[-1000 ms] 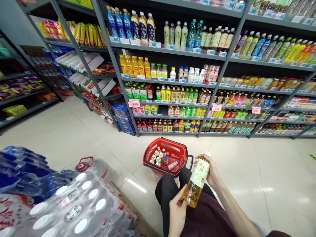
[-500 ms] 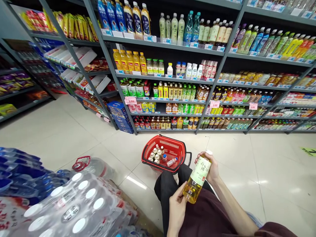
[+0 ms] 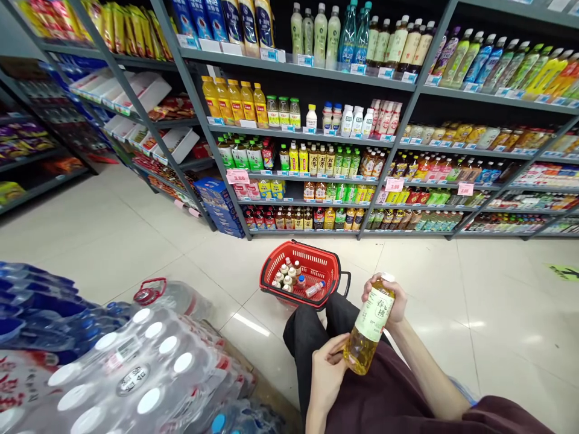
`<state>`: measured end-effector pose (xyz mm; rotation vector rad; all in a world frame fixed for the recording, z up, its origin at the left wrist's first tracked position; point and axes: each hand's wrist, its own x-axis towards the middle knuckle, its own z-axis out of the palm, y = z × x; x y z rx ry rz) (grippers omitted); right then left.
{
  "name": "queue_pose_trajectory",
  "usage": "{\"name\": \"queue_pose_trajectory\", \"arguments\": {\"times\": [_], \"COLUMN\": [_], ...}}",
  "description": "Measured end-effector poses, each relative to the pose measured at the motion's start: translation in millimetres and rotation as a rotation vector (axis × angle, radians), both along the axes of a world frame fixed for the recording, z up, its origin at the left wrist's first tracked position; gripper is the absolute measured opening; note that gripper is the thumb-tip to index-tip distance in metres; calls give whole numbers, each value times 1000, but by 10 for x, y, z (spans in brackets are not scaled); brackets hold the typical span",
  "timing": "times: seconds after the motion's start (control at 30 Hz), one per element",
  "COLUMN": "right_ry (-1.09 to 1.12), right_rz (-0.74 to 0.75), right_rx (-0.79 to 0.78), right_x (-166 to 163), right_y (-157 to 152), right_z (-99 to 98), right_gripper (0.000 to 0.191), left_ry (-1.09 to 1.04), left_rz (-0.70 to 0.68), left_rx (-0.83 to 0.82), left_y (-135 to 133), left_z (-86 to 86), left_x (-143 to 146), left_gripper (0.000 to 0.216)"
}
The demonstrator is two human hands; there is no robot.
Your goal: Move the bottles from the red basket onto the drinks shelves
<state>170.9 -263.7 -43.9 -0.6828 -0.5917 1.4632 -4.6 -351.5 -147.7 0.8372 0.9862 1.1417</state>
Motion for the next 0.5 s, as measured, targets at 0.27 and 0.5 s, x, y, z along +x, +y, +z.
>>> {"name": "queue_pose_trajectory", "arguments": {"times": [0.27, 0.5], "right_ry": [-71, -121], "right_rz": [-43, -40], "right_rx": [49, 71], "right_x": [-42, -34], "right_y": [-14, 17], "right_z": [63, 107], "right_gripper": [15, 13], "left_ry": [39, 100], "left_rz": [8, -30], "left_rx": [31, 89], "left_y": [9, 18], "left_z": [-2, -4], "left_x": [16, 37], "left_gripper": [42, 49]}}
